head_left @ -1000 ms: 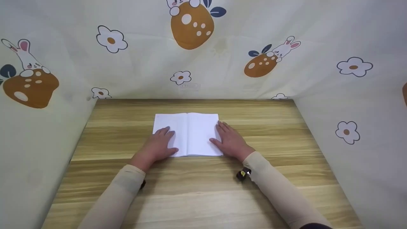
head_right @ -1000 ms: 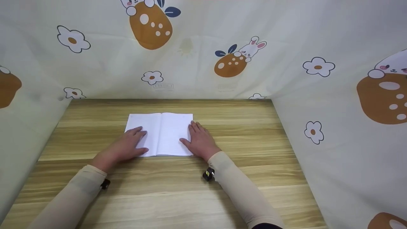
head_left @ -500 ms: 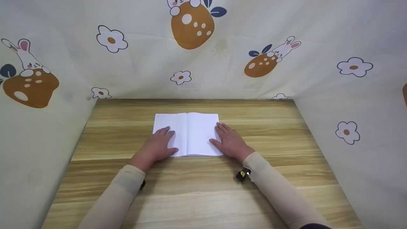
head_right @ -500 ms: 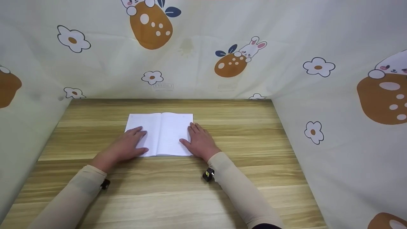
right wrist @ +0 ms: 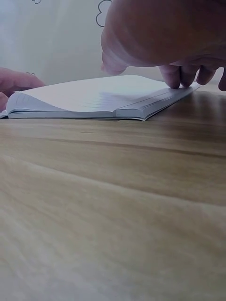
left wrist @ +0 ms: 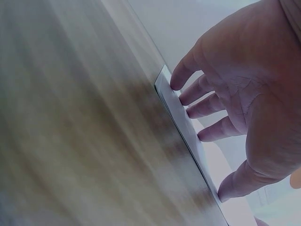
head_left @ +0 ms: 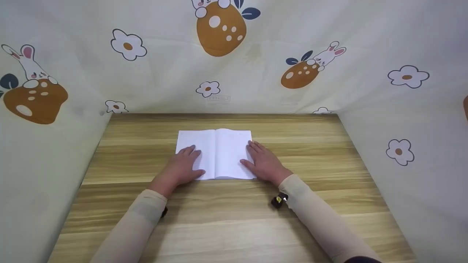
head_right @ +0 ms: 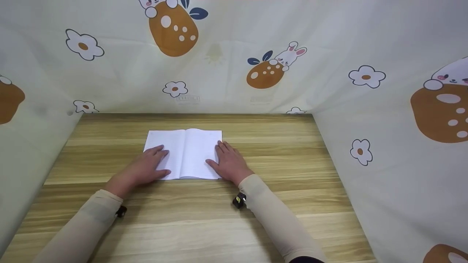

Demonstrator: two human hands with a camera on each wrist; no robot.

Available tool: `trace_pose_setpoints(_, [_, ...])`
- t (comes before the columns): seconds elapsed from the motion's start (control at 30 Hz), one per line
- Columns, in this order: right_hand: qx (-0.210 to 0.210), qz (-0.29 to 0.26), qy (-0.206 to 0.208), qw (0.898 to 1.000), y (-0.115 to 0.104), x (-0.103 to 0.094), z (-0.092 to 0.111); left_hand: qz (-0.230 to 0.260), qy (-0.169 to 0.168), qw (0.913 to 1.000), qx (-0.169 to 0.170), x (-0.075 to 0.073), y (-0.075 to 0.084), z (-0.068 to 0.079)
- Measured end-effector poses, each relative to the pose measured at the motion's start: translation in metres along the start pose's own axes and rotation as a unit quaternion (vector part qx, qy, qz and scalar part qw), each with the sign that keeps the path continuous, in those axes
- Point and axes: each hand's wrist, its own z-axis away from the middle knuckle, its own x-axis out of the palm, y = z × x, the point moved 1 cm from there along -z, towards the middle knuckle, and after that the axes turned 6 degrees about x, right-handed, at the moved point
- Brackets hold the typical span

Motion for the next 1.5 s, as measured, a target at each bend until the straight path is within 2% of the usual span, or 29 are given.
trace_pose_setpoints(0.53, [-0.001,-0.01,-0.015,1.0,-0.003,0.0,-0.002,-0.012,0.004,0.9999,0.007,-0.001,0.001,-0.001])
trace_pose_setpoints(0.73, [-0.005,-0.01,-0.017,1.0,-0.005,0.001,-0.003,-0.002,0.0,1.0,-0.004,0.0,0.001,-0.001])
trace_pose_setpoints(0.97, [-0.015,-0.015,-0.006,1.0,-0.006,0.003,-0.005,-0.006,0.005,1.0,0.004,0.002,-0.001,-0.002])
trace_pose_setpoints(1.2, [-0.02,-0.011,-0.015,1.0,-0.008,0.002,-0.005,-0.002,-0.002,1.0,-0.006,0.002,0.0,-0.002])
trace_pose_setpoints(1.5, [-0.02,-0.013,-0.021,0.999,-0.011,-0.001,-0.005,-0.007,0.002,1.0,0.002,0.0,0.001,-0.001])
